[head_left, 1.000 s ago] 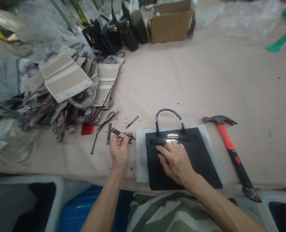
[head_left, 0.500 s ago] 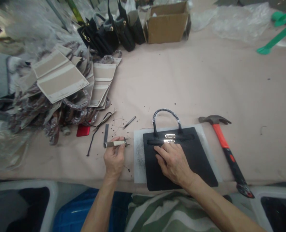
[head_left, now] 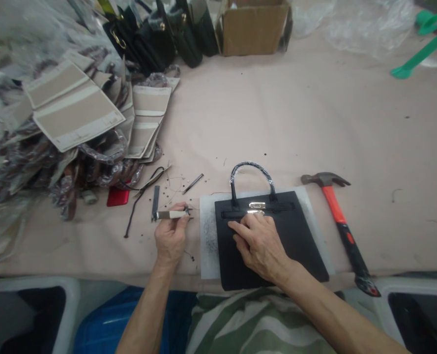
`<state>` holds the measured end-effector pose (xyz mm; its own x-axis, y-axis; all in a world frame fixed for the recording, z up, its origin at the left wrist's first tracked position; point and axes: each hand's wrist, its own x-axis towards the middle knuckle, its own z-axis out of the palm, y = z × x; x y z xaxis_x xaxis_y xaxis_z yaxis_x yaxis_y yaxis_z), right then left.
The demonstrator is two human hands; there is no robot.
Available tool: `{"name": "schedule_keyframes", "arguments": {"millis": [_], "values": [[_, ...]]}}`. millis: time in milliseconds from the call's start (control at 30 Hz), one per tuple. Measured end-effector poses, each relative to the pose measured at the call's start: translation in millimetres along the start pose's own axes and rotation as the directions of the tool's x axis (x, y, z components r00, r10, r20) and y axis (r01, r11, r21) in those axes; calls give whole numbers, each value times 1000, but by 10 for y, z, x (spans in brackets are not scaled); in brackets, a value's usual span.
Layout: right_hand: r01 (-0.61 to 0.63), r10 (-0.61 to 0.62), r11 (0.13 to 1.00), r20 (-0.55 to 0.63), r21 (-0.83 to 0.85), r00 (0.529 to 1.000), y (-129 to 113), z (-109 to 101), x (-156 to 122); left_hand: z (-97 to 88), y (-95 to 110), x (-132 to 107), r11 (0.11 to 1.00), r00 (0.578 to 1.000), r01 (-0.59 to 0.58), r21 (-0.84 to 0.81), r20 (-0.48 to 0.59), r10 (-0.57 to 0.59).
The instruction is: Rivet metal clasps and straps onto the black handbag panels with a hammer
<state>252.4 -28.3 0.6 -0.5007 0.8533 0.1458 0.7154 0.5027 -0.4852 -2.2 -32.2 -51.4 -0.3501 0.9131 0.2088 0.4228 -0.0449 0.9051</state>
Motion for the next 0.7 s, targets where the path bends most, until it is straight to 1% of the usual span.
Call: {"name": "schedule_keyframes", "arguments": {"millis": [200, 367, 533, 600, 700], "values": [[-31, 31, 999, 18, 8, 999, -1, 24, 20, -34, 44, 12, 999, 1000, 5, 53, 10, -6], [-39, 39, 999, 12, -3, 999, 10, 44, 20, -54, 34, 19, 996, 999, -29, 82, 20, 28], [-43, 43, 999, 50, 18, 998, -5, 9, 48, -62, 31, 42, 992, 996, -84, 99, 44, 80], [-72, 71, 997, 57, 28, 996, -22, -1, 63, -56, 58, 51, 991, 995, -96, 90, 43, 93], [-108, 106, 993, 39, 47, 994, -40, 4, 75, -37, 137, 59, 998, 999, -51, 23, -2, 51]]}}
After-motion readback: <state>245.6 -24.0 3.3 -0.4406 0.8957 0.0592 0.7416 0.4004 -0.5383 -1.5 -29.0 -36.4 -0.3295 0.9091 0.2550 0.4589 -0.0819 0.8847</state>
